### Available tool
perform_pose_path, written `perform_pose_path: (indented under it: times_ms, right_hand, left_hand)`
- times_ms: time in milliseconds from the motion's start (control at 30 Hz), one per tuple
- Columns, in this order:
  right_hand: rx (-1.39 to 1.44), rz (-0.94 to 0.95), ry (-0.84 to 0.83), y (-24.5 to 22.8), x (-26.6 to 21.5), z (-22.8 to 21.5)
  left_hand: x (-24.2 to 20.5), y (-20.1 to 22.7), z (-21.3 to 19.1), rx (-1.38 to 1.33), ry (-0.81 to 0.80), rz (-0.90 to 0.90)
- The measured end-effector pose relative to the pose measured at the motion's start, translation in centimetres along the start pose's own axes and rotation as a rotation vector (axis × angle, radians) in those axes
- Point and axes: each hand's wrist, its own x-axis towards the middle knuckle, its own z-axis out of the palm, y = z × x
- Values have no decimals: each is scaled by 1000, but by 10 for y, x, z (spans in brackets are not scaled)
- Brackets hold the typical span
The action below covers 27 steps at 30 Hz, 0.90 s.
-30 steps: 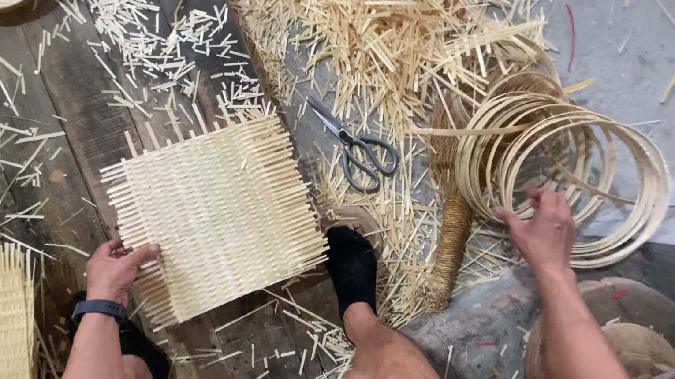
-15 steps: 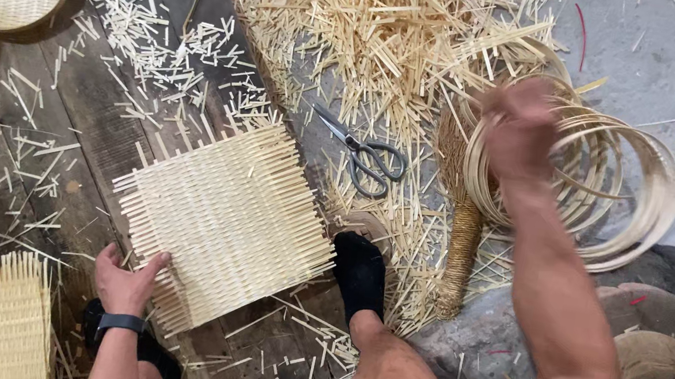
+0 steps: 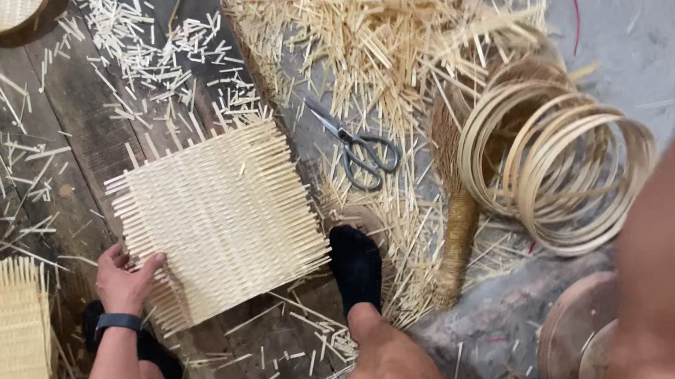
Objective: The person constructs a circular bamboo frame by hand, fits a woven bamboo mat inside it, and uses shears to trim the excess bamboo strips along the edges.
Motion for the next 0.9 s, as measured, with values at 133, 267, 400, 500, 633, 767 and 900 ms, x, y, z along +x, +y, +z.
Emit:
perform_pose_path:
  times_ms: [133, 267, 400, 500, 633, 767, 900]
  right_hand:
    - [41, 160, 68, 47, -58, 10]
    - [34, 1003, -102, 64, -157, 54]
    - [372, 916, -322, 56, -233, 97]
    - [108, 793, -235, 32, -250, 98]
    - [-15, 301, -133, -4, -247, 64]
    - [-73, -14, -99, -49, -232, 10]
    - [260, -415, -188, -122, -194, -38]
  left_hand:
    - [6, 7, 5, 12, 13, -52]
    - [5, 15, -2, 90, 21, -13]
    - [2, 33, -7, 181, 22, -22]
    - [-6, 51, -15, 236, 22, -103]
    - [-19, 70, -26, 189, 45, -177]
    - [-41, 107, -47, 68, 171, -57]
    - [-50, 189, -55, -333, 14, 208]
